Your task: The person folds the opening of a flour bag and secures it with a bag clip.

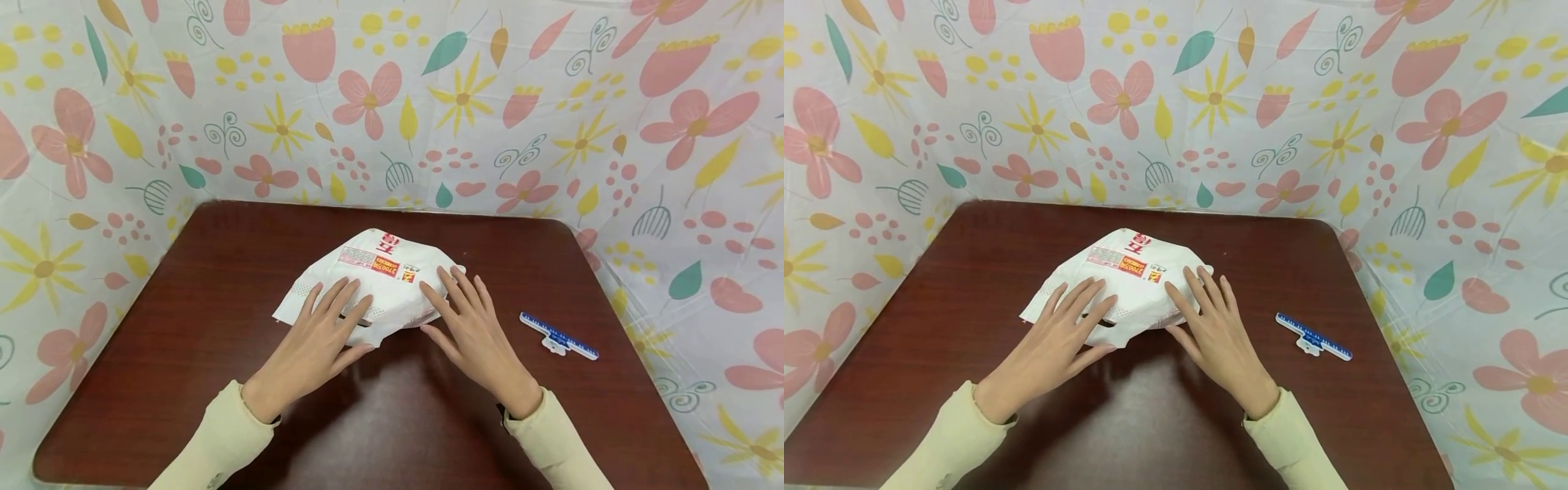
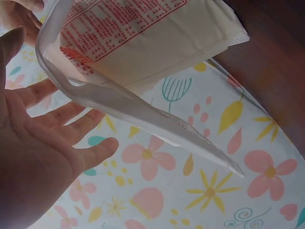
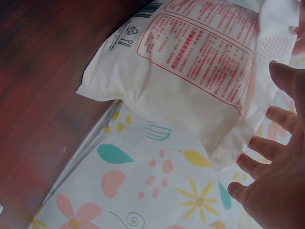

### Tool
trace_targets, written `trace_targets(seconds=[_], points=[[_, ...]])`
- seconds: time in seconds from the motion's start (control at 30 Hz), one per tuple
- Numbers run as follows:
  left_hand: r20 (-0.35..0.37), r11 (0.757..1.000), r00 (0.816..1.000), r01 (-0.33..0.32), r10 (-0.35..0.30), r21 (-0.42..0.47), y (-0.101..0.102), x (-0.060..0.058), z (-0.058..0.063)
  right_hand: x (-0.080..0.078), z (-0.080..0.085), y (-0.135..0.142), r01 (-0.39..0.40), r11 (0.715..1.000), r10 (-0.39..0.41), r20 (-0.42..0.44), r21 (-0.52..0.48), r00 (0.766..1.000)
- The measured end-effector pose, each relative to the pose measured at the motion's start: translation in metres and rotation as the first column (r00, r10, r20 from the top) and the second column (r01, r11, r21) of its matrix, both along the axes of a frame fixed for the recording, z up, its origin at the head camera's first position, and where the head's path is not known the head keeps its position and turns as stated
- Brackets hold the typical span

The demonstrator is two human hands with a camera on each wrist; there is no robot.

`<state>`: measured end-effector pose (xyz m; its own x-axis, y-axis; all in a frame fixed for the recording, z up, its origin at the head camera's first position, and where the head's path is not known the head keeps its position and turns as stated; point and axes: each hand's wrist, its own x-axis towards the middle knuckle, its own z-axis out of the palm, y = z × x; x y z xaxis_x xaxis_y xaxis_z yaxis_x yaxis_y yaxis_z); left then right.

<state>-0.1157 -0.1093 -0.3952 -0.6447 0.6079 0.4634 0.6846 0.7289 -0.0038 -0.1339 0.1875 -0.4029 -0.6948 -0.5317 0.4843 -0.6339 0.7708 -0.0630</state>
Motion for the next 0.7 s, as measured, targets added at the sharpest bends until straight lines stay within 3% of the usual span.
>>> trace_targets(seconds=[0.33, 0.7], points=[[-0.040, 0.999, 0.999, 0.035, -0.036, -0.033, 0.016, -0.005, 0.000, -0.001, -0.004, -0.001, 0.006, 1.000, -0.006, -0.009, 0.000, 1.000], [-0.085, 0.997, 0.996, 0.002, -0.008, -0.075, 0.025, -0.007, -0.004, 0.000, -0.007, -0.002, 0.009, 1.000, -0.009, 0.008, -0.006, 1.000]])
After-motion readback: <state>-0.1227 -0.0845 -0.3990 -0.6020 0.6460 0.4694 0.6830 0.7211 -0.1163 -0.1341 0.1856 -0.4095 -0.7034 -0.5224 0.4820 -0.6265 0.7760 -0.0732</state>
